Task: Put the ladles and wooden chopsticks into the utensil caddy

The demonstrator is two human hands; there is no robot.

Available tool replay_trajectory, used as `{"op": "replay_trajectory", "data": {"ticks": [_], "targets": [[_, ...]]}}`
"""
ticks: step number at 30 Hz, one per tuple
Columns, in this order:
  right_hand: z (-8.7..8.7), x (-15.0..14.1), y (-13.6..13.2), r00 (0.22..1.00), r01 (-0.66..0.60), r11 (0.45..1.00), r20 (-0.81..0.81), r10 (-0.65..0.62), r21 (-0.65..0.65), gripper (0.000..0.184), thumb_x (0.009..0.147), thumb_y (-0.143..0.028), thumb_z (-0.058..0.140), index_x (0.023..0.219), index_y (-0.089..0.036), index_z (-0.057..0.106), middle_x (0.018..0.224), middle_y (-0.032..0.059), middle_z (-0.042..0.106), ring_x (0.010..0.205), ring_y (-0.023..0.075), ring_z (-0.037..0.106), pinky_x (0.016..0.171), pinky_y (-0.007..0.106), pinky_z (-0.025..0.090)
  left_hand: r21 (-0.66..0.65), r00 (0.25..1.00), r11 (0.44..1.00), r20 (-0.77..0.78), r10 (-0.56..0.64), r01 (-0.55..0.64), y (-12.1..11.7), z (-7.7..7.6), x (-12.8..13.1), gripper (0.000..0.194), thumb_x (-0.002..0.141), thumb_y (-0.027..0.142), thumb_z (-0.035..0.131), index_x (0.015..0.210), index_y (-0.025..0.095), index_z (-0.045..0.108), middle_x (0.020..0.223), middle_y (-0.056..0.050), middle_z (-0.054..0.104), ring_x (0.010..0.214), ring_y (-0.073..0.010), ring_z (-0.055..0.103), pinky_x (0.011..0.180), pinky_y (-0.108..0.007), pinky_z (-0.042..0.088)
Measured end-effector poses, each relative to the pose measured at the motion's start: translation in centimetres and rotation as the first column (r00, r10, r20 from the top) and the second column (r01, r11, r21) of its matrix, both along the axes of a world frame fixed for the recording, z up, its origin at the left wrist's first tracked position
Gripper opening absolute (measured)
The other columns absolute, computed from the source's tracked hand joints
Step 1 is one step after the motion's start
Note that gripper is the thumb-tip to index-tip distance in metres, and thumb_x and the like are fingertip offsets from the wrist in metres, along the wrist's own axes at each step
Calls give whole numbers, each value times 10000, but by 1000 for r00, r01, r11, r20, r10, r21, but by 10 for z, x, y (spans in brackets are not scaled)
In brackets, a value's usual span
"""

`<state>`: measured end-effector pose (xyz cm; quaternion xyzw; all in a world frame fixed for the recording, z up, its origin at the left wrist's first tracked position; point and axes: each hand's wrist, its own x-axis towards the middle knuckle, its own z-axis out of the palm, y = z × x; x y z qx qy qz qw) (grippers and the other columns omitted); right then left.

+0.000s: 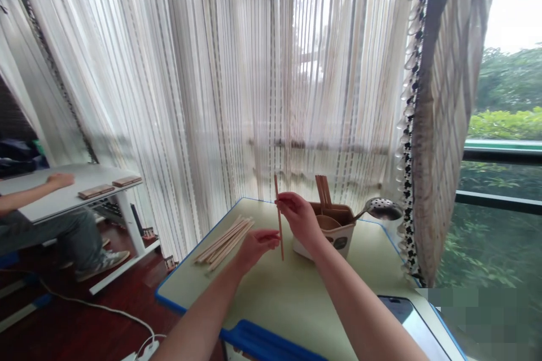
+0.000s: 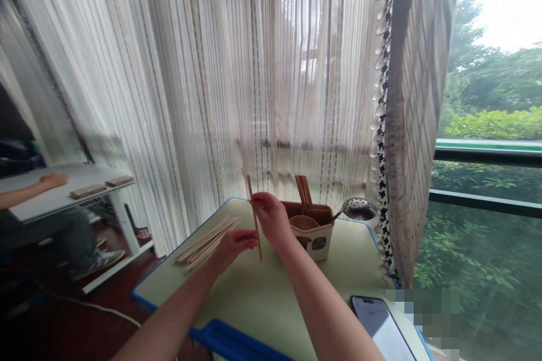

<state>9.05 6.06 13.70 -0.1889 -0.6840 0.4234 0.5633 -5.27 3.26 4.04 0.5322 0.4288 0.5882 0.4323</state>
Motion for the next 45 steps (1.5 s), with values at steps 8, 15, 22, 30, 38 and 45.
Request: {"op": "replay_trajectory", "data": {"ticks": [8,15,22,30,38,45], "targets": [[33,41,7,990,-93,993,-111,84,-79,214,698,-315,662,843,-173,594,753,26,643,708,142,612,689,312,524,117,996,993,-89,-11,21,7,46,45,309,655,353,714,860,122,697,762,-77,706,671,-164,640,650,-292,506],[62,97,2,987,29,999,-161,-24,27,202,727,-310,652,888,-196,606,808,28,668,776,147,628,713,294,523,180,989,977,-116,-96,116,20,80,85,321,685,348,692,925,135,691,835,-89,713,780,-185,660,743,-308,514],[65,117,8,959,279,949,-98,-267,148,142,762,-260,608,886,-194,632,814,36,674,779,155,636,731,293,513,225,895,955,-440,-78,194,40,109,124,297,719,404,638,845,147,719,720,-42,699,669,-173,645,597,-250,495],[63,134,24,879,447,884,-254,-405,138,180,776,-280,578,933,-209,629,881,43,679,818,163,637,761,308,515,315,963,941,-267,-41,127,67,129,149,278,660,367,692,838,154,705,755,-56,704,716,-195,657,649,-284,525],[48,147,48,889,458,885,-61,-454,83,245,735,-353,610,882,-168,677,813,71,695,757,184,640,706,319,513,311,988,943,-132,-84,121,82,129,143,275,642,344,717,831,146,697,723,-54,693,670,-184,657,627,-313,560],[39,160,54,887,390,918,237,-397,79,204,711,-305,623,861,-183,689,804,60,703,761,188,645,697,314,503,334,996,943,84,-28,-2,81,139,124,323,607,336,744,842,124,678,750,-65,699,711,-185,667,675,-363,579]]}}
